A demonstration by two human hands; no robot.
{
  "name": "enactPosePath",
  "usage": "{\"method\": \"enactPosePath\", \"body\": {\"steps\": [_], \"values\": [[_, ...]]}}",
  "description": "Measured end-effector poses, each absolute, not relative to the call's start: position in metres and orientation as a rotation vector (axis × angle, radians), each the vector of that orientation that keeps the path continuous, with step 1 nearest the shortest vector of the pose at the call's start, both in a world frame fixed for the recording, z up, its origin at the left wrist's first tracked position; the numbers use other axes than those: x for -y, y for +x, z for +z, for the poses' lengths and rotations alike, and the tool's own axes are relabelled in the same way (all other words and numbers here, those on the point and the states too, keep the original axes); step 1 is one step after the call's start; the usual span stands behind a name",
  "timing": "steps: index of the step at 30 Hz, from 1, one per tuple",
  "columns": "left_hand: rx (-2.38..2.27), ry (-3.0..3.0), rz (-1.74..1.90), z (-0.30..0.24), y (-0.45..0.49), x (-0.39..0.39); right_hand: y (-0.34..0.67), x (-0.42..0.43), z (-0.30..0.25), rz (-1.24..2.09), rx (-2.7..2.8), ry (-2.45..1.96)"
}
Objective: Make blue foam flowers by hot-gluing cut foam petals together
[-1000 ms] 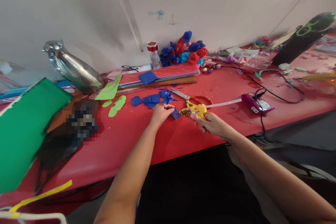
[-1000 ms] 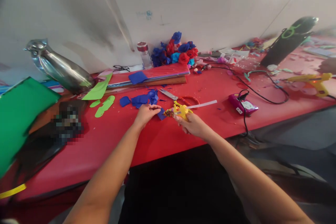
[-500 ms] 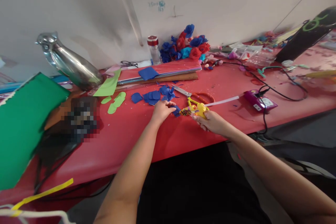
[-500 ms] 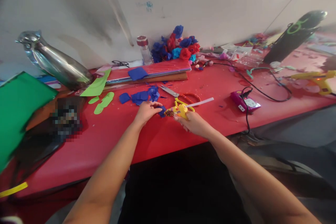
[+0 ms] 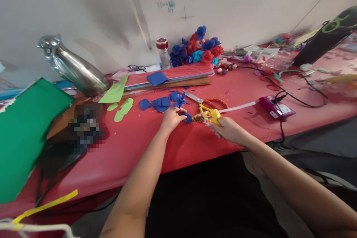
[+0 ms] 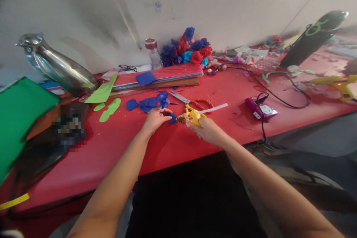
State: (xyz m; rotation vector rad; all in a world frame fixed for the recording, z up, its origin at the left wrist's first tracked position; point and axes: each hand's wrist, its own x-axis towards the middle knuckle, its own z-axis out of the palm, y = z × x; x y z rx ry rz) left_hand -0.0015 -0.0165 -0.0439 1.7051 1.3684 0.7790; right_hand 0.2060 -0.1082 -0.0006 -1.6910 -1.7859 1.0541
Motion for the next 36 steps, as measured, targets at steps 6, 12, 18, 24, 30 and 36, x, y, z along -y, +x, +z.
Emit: {"method": "enactPosePath", "body": {"steps": [6, 12, 18, 24, 30, 36], "values": [[-1.371, 1.728, 0.77, -0.041, -0.001, 0.018, 0.21, 0.109, -0.001, 1.068, 1.743, -1.663], [-1.374, 1.771, 0.736, -0.04, -0.002, 0.018, 0.213, 0.109, -0.002, 1.051, 1.735, -1.709], [-1.384, 1.771, 0.739, -0.04, -0.002, 0.017, 0.215, 0.109, 0.0, 0.994, 1.758, -1.737], [-1.38, 1.764, 0.748, -0.039, -0.003, 0.018, 0.215, 0.111, 0.001, 0.978, 1.784, -1.751], [-1.38, 1.746, 0.742, -0.039, -0.002, 0.017, 0.217, 0.111, 0.007, 0.935, 1.808, -1.748], [-1.386, 1.734, 0.732, -0.036, -0.001, 0.018, 0.214, 0.108, 0.006, 0.952, 1.849, -1.746]]}}
